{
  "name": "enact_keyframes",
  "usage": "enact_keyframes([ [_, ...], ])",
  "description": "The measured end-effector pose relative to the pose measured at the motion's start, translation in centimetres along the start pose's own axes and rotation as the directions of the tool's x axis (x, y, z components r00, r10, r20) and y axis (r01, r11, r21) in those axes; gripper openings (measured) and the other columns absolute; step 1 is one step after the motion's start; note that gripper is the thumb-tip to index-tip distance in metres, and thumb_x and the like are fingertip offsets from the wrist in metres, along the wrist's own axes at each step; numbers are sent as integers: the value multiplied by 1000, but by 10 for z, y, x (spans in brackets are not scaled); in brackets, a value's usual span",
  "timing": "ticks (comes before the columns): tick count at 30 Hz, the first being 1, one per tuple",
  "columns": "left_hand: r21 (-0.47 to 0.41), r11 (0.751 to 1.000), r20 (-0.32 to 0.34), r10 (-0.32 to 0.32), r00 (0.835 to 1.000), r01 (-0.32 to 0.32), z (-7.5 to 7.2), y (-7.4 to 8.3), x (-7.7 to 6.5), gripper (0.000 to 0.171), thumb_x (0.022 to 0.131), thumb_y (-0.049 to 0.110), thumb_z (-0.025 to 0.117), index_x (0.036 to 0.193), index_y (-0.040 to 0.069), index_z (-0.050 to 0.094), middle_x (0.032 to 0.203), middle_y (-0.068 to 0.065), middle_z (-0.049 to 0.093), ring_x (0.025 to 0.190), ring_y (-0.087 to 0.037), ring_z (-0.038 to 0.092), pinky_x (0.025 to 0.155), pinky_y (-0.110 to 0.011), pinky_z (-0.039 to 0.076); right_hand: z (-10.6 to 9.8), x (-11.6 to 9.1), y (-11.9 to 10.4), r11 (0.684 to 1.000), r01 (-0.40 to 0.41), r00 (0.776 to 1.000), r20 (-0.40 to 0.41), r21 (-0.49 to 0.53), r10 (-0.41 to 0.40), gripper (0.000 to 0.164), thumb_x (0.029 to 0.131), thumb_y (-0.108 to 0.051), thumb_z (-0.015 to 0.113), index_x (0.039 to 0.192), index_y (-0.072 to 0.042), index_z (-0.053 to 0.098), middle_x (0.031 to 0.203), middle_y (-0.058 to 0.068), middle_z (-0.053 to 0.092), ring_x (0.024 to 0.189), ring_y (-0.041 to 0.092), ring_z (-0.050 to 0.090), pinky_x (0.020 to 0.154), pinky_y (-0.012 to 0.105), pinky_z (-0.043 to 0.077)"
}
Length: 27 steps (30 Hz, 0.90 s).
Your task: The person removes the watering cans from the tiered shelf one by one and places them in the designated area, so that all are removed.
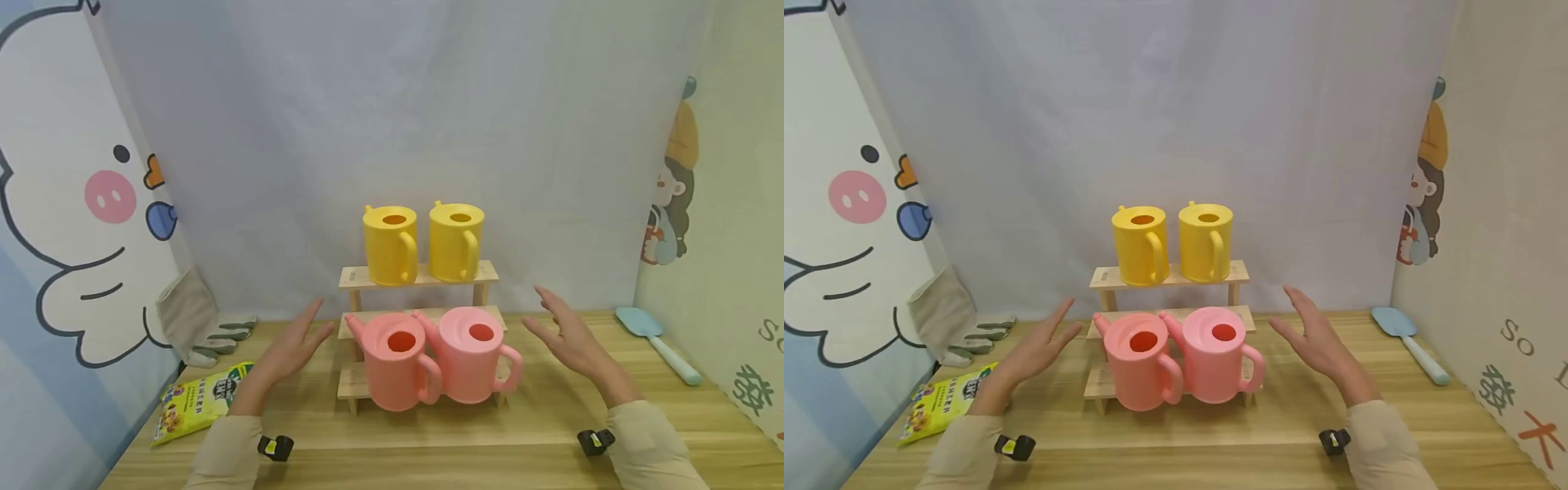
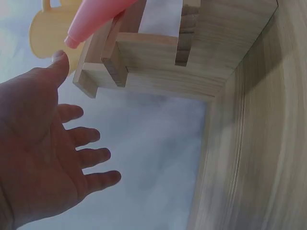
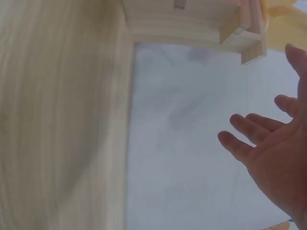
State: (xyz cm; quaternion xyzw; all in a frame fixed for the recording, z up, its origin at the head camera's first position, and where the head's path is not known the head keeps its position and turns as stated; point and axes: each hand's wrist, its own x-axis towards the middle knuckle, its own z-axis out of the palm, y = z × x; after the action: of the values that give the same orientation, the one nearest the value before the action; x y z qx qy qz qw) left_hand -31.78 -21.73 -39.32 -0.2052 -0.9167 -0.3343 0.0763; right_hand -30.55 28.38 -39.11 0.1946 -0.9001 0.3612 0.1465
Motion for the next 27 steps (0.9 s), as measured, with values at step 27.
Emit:
enact_keyframes([
  [27,-385,916,46,138,989,-110,29,4,7,72,104,20,58,161,5,16,164,-20,14,145,-43,24,115,-55,29,4,-7,-51,956,207,970,84,206,-228,76,82,-14,85,146,4,47,112,6,71,99,21,70,91,37,58],
])
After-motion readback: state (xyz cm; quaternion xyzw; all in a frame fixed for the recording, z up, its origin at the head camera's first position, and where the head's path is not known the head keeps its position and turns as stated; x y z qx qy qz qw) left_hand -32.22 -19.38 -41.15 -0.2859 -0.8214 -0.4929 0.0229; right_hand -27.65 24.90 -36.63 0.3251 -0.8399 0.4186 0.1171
